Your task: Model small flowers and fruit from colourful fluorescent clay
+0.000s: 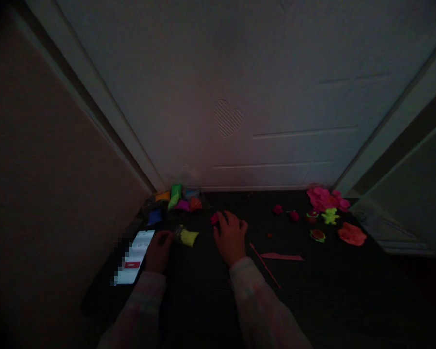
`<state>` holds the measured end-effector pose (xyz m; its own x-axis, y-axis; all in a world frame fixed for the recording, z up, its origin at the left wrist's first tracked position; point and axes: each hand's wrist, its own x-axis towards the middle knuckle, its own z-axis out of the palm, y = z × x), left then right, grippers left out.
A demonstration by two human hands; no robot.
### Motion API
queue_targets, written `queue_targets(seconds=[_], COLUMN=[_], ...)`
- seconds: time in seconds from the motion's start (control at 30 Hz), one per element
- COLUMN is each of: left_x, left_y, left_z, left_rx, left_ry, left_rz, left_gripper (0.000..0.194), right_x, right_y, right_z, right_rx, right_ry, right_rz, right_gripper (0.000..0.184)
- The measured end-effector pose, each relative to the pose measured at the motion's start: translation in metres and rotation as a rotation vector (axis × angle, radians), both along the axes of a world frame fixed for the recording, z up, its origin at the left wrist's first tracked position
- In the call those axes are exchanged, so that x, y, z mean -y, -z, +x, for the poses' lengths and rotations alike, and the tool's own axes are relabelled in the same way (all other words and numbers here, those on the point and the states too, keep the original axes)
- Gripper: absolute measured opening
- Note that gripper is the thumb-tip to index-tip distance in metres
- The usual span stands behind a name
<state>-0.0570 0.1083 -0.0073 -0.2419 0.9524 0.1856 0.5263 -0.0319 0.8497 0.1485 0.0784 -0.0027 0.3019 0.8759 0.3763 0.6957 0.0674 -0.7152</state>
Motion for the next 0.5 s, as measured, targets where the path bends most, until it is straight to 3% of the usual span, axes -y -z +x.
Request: queue_targets(seconds=[0.13, 0.3, 0.4, 0.5], left_x=[0.000, 0.007, 0.017, 0.025], left_y=[0.002, -0.001, -0.009, -0.019], left_z=[-0.001, -0.001, 0.016, 0.050], left_rx=[0.012, 0.039, 0.091, 0.185], left_ry=[-0.028, -0.064, -0.023, 0.136], left_rz=[0.036, 0.126, 0.173, 0.140], left_gripper=[0.020, 0.018, 0.020, 0.028], right_x=[-0.019, -0.024, -0.018, -0.010], right_y=[-0.002, -0.003, -0.007, -0.010], right_z=[-0.008, -0.004, -0.001, 0.000], right_rx=[0.086, 0.037, -0.035, -0.116], right_ry=[-0.052, -0.094, -0.169, -0.232], right_rz=[-0.047, -0.048, -0.017, 0.019], right_gripper=[0.029, 0.021, 0.020, 0.014])
